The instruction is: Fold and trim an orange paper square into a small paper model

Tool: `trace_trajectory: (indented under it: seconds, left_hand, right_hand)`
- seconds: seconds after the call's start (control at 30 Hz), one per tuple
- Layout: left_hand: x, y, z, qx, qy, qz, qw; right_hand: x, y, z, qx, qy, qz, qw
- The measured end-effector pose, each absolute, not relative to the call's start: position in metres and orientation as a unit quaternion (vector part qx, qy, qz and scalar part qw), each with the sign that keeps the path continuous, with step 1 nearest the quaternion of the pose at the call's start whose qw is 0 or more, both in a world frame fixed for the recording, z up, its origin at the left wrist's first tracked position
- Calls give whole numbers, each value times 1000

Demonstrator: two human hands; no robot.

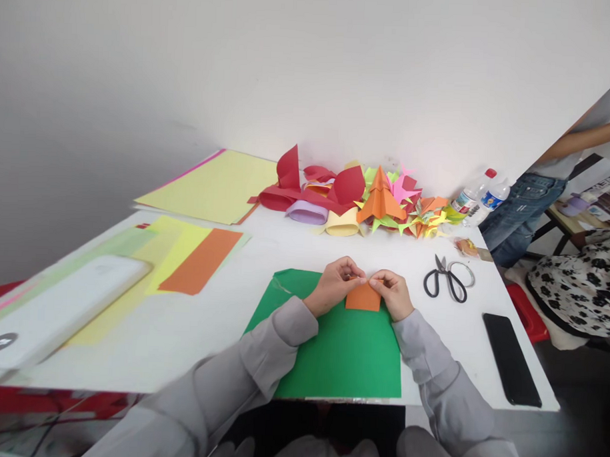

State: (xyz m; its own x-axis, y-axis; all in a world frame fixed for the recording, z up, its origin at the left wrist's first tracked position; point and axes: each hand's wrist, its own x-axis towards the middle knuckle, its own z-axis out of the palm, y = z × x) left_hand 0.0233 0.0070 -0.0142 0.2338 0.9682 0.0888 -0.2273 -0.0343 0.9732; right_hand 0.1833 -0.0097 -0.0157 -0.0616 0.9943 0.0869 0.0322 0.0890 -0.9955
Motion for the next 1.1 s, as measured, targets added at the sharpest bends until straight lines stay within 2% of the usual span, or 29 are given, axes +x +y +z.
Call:
trace_trajectory:
  seconds: [0.3, 0.5, 0.9, 1.1]
  left_hand:
    - [20, 8, -11, 513, 380, 503, 583]
    - [21, 8, -13, 517, 390, 514, 562]
    - [23, 7, -16, 551, 380, 500, 550]
    - [24, 7, -14, 540, 383, 509, 550]
  right_hand:
    - [182, -11, -18, -468, -515, 515, 499]
    - [182, -9, -20, -493, -490, 477, 538]
    - [181, -11, -18, -480, -554, 459, 503]
    - [181, -10, -21, -477, -525, 469, 526]
